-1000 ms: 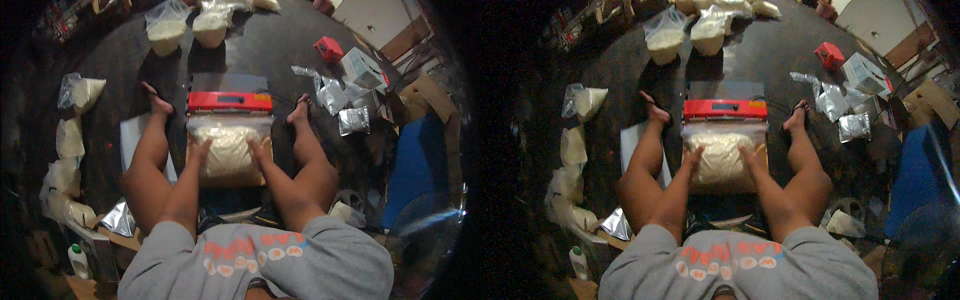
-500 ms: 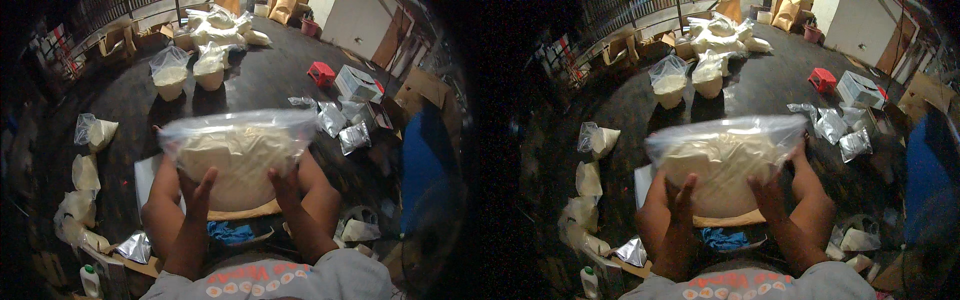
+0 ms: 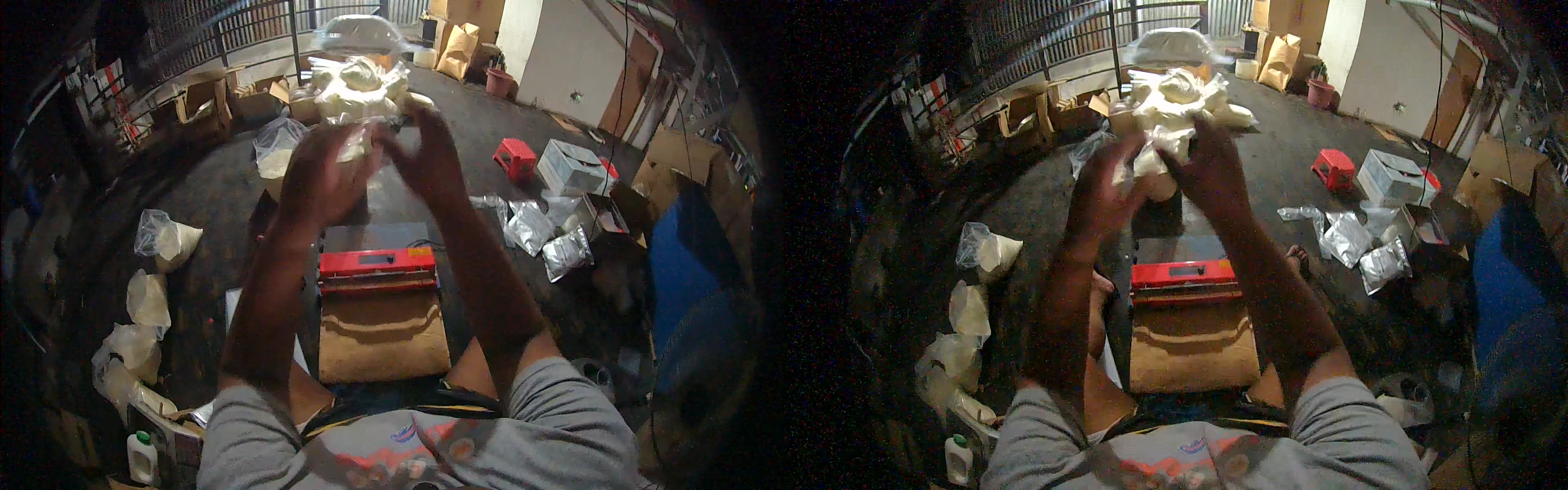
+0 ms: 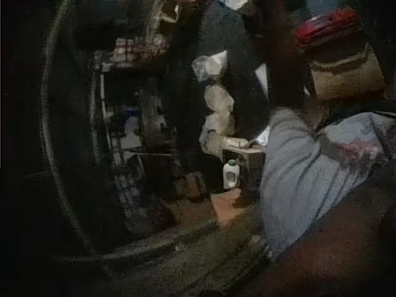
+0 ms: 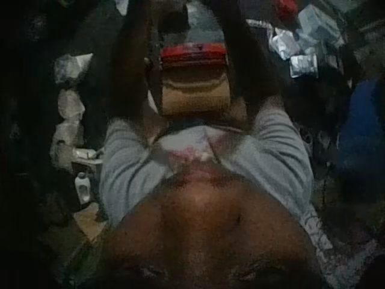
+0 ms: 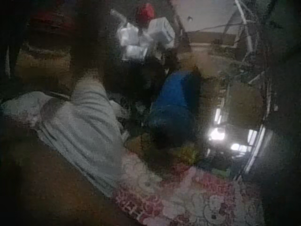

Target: The person places a white, dough-like substance into a clear plastic bag and uses a red vacuum sealer to seal it. They repeat this process with multiple bags, arranging the sealed packages on the floor.

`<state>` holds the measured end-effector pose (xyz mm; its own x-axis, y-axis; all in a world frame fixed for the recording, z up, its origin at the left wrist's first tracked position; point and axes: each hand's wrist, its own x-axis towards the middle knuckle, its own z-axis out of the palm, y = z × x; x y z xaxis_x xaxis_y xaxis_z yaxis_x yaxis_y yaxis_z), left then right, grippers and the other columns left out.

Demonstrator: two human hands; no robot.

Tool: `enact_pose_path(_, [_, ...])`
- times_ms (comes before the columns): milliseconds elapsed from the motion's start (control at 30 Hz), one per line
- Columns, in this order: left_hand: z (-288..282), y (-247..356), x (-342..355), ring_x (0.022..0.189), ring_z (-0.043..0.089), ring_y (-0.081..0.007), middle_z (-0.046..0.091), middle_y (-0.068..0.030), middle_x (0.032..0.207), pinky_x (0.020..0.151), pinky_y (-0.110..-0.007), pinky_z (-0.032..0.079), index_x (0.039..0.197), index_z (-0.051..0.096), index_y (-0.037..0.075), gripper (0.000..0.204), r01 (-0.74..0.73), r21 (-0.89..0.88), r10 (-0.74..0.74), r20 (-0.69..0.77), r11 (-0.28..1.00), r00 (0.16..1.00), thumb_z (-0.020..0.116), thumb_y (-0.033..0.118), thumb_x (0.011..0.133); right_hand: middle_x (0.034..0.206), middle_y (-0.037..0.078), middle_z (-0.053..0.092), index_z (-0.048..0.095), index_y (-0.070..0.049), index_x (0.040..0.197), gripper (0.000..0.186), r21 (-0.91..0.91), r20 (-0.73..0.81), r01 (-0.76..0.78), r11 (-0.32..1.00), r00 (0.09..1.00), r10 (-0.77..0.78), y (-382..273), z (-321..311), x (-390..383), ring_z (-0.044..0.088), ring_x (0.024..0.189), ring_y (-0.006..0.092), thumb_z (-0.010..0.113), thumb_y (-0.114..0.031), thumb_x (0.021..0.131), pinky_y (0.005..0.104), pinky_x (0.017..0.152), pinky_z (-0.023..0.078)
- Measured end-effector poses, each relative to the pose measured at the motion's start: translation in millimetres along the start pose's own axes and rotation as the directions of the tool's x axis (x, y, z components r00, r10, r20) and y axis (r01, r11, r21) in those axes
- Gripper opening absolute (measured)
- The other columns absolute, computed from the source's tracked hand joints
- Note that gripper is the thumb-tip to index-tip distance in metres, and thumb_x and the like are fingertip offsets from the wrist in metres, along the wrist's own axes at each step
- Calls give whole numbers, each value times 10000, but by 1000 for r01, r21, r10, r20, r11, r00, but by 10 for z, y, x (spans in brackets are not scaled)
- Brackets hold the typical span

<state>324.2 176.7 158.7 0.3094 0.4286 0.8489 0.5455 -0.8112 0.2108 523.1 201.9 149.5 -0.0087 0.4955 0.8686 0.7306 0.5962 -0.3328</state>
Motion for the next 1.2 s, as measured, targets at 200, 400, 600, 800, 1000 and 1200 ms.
enact_pose_path(200, [-928,-151,-3537,1309,548,-435,595,-254,1386,1102,-468,432,1352,609,43,564,719,224,-748,307,658,588,761,324,887,1029,149,741,756,-52,1070,262,-208,533,-688,696,517,670,418,-1627,-3104,702,1003,320,752,-254,904,408,890,532])
enact_pose_path(400, [-1799,794,-4368,1498,346,-395,418,-248,1583,1221,-484,291,1610,312,105,963,963,99,-965,104,252,241,758,533,872,1095,134,719,745,-56,1132,383,-235,205,-625,745,717,666,650,-2573,-3822,676,1077,297,771,-335,872,412,933,520])
enact_pose_path(600, [-2340,829,-3551,1420,480,-351,487,-215,1540,1180,-445,365,1522,458,68,783,897,213,-922,99,387,375,710,496,918,1134,141,723,723,-18,1176,371,-262,192,-586,767,747,637,641,-2678,-3825,675,1070,272,757,-271,907,378,979,512])
enact_pose_path(800, [-2714,1290,-2967,1330,564,-356,613,-213,1397,1145,-432,408,1271,689,8,515,831,233,-853,283,504,438,702,385,920,1023,112,761,734,27,1147,386,-100,270,-637,764,722,637,-206,-3201,-2703,705,913,202,711,-314,968,347,847,552])
enact_pose_path(1000, [-2515,1310,-2754,1332,555,-382,632,-202,1368,1154,-457,398,1288,680,20,533,688,365,-773,398,628,494,740,359,881,955,180,739,691,-53,1196,400,-211,685,-314,926,628,369,16,-2242,-1223,727,862,247,695,-377,961,389,772,552])
enact_pose_path(1200, [-1970,1146,-2459,1335,537,-413,652,-176,1342,1149,-497,394,1288,682,82,573,632,315,-705,379,708,600,818,346,798,930,192,746,633,-7,1271,447,-79,846,-149,986,513,145,900,-142,-1110,738,794,287,720,-311,955,426,727,578])
